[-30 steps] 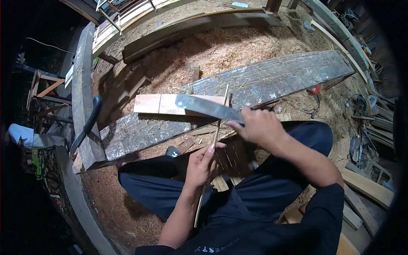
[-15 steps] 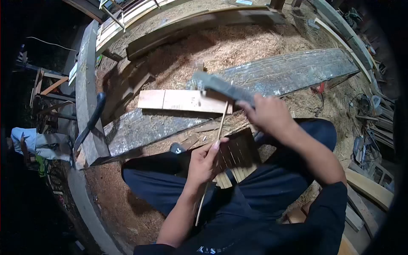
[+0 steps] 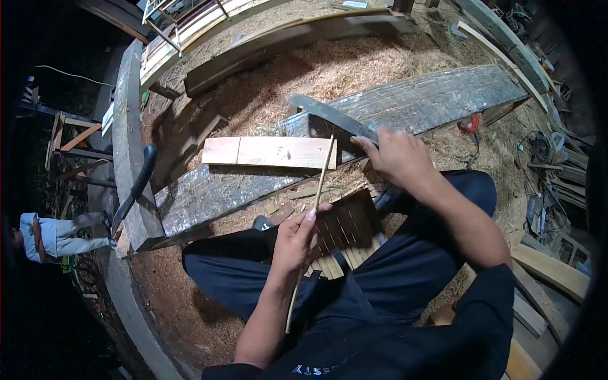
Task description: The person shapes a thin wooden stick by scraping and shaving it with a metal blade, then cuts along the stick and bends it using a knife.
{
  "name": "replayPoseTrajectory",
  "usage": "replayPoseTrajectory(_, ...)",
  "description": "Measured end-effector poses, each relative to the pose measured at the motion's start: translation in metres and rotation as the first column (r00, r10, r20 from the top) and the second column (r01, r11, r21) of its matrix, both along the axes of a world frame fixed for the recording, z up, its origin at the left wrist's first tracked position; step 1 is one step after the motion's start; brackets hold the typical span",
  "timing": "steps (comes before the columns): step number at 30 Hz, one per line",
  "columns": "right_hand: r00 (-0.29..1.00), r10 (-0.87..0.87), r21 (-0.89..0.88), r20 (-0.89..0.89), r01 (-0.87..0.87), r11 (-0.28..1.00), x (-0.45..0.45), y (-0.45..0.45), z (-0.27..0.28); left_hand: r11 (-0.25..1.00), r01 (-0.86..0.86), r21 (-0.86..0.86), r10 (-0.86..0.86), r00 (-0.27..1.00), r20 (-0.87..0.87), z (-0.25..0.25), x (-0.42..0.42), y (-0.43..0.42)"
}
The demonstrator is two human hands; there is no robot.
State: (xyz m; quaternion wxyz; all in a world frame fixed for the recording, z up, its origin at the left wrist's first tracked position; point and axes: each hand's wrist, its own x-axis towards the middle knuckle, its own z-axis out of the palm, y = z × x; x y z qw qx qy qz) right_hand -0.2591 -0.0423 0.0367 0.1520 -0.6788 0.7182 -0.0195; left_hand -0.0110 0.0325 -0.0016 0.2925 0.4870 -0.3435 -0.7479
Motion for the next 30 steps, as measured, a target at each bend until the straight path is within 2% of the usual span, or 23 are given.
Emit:
replayPoseTrajectory(3,0.986,-0.067,-0.001,0.156,0.068,0.998,0.0,0.006,-0.001,1.0,0.02,-0.008,-0.02,1.0,0.008,-0.003,0.003,-0.003)
replayPoseTrajectory(7,0.956,-0.06,-0.035,0.288,0.073,0.997,-0.007,0.01,-0.004,0.998,0.045,-0.035,-0.044,0.998,0.037,0.0,0.002,-0.005)
replayPoseTrajectory(8,0.932,0.13,-0.259,0.337,-0.041,0.965,-0.007,0.013,-0.021,0.998,0.04,-0.056,-0.037,0.998,0.044,0.002,0.002,-0.005)
replayPoseTrajectory(9,0.884,0.323,-0.475,0.338,-0.136,0.869,-0.005,0.016,-0.025,0.997,0.042,-0.059,-0.039,0.998,0.046,0.002,0.001,-0.004)
replayPoseTrajectory(14,0.879,0.377,-0.497,0.29,-0.198,0.845,0.01,0.035,-0.031,0.996,0.047,-0.078,-0.042,0.997,0.065,0.002,-0.001,-0.002)
replayPoseTrajectory(20,0.878,0.391,-0.453,0.276,-0.24,0.859,0.014,0.041,-0.034,0.999,0.011,-0.047,-0.008,0.997,0.076,0.003,-0.004,0.001)
replayPoseTrajectory(22,0.88,0.415,-0.387,0.231,-0.309,0.869,0.017,0.046,-0.027,0.997,-0.004,-0.078,0.01,0.997,0.072,-0.006,-0.003,0.002)
replayPoseTrajectory(24,0.88,0.419,-0.412,0.226,-0.303,0.859,0.013,0.039,-0.032,0.994,-0.021,-0.106,0.029,0.997,0.075,-0.007,-0.002,0.003)
replayPoseTrajectory(26,0.922,0.269,-0.373,0.278,-0.155,0.915,0.007,0.026,-0.032,0.998,-0.024,-0.064,0.029,0.997,0.074,-0.002,-0.002,0.003)
replayPoseTrajectory(28,0.929,0.281,-0.362,0.241,-0.183,0.914,0.009,0.03,-0.033,0.995,-0.031,-0.09,0.038,0.997,0.074,-0.005,-0.002,0.005)
replayPoseTrajectory(30,0.907,0.377,-0.394,0.189,-0.281,0.875,0.014,0.04,-0.033,0.992,-0.033,-0.118,0.042,0.996,0.077,-0.005,-0.004,0.001)
